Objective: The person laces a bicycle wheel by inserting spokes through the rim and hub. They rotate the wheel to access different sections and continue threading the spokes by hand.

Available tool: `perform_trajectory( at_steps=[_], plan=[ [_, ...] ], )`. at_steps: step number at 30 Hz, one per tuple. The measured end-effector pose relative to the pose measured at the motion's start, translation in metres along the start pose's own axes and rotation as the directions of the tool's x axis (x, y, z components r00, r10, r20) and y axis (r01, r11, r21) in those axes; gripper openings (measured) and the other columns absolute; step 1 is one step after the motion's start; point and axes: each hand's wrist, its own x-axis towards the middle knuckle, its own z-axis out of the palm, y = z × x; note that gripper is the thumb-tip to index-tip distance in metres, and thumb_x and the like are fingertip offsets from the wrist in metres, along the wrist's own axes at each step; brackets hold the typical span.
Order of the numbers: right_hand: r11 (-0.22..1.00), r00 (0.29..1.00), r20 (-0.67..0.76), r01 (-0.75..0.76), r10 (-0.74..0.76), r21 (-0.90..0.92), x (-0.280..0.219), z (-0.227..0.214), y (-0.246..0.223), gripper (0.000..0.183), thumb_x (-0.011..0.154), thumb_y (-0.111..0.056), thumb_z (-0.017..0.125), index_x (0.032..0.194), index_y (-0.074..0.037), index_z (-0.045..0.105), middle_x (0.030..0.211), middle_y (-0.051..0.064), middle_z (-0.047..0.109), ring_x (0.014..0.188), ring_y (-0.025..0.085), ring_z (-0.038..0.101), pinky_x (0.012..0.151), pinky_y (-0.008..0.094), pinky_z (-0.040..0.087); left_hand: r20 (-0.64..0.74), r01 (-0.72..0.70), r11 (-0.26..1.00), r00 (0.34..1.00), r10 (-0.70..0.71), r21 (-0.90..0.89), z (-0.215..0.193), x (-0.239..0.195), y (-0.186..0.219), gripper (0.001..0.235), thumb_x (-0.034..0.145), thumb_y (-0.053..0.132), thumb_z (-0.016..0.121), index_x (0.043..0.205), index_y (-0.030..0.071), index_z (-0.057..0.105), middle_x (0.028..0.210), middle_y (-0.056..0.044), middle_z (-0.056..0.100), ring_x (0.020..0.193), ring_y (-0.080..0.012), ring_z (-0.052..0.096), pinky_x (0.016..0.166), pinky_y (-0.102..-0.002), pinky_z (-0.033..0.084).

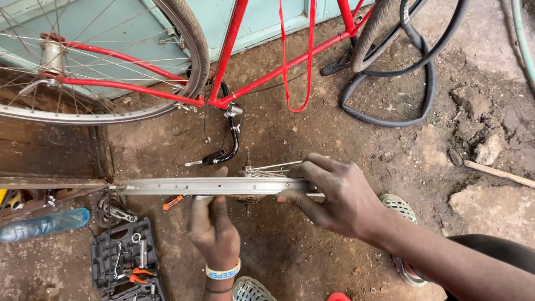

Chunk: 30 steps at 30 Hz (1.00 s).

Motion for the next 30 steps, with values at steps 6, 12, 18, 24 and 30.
perform_trajectory(
  at_steps=[6, 12, 18, 24, 30],
  plan=[
    [0.946, 0.986, 0.158, 0.003, -0.058, 0.324, 0.009, -0.008, -0.002, 0.026, 0.096, -0.026, 0.064, 0.096, -0.002, 0.073, 0.089, 0.011, 0.079, 0.064, 0.021, 0.077, 0.052, 0.032, 0.060, -0.093, 0.115, 0.973, 0.986, -0.135, -0.198, 0.000, 0.005, 0.003, 0.022, 0.101, -0.004, 0.050, 0.114, -0.004, 0.067, 0.110, -0.015, 0.076, 0.109, -0.0208, 0.068, 0.093, -0.028, 0.053],
    [0.775, 0.681, 0.439, -0.629, 0.585, -0.056, 0.003, 0.019, 0.032, 0.031, 0.098, -0.040, 0.058, 0.111, -0.016, 0.072, 0.085, 0.003, 0.082, 0.044, 0.010, 0.055, 0.044, 0.030, 0.048, -0.066, 0.228, 0.892, 0.959, -0.275, -0.391, -0.002, 0.000, -0.011, 0.030, 0.104, 0.011, 0.056, 0.124, -0.006, 0.069, 0.099, -0.012, 0.074, 0.072, -0.0101, 0.046, 0.069, -0.022, 0.044],
    [0.860, 0.743, 0.594, -0.484, 0.309, 0.158, -0.061, 0.093, 0.135, 0.028, 0.096, -0.007, 0.060, 0.124, -0.005, 0.064, 0.108, 0.012, 0.076, 0.094, 0.020, 0.076, 0.083, 0.026, 0.069, -0.009, 0.226, 0.938, 0.972, -0.237, -0.264, 0.007, -0.012, -0.025, 0.019, 0.101, 0.016, 0.058, 0.102, 0.009, 0.076, 0.074, 0.000, 0.068, 0.067, -0.0115, 0.059, 0.062, -0.025, 0.047],
    [0.862, 0.609, 0.665, -0.495, 0.433, -0.107, 0.020, 0.094, 0.044, 0.051, 0.096, -0.045, 0.061, 0.129, -0.006, 0.057, 0.120, 0.023, 0.062, 0.110, 0.041, 0.062, 0.094, 0.049, 0.050, 0.050, 0.166, 0.852, 0.985, -0.163, -0.497, 0.015, -0.011, -0.015, 0.020, 0.102, 0.006, 0.057, 0.099, -0.002, 0.075, 0.066, -0.006, 0.059, 0.067, -0.0112, 0.048, 0.065, -0.030, 0.049],
    [0.966, 0.960, 0.195, -0.226, 0.199, 0.126, -0.089, 0.237, 0.180, 0.032, 0.089, -0.039, 0.074, 0.084, -0.010, 0.061, 0.063, 0.012, 0.062, 0.054, 0.029, 0.067, 0.041, 0.033, 0.051, 0.074, 0.171, 0.858, 0.985, -0.155, -0.484, -0.005, -0.006, -0.012, 0.022, 0.103, 0.006, 0.055, 0.099, -0.002, 0.075, 0.063, -0.008, 0.060, 0.065, -0.0134, 0.053, 0.063, -0.032, 0.049]
  ],
)
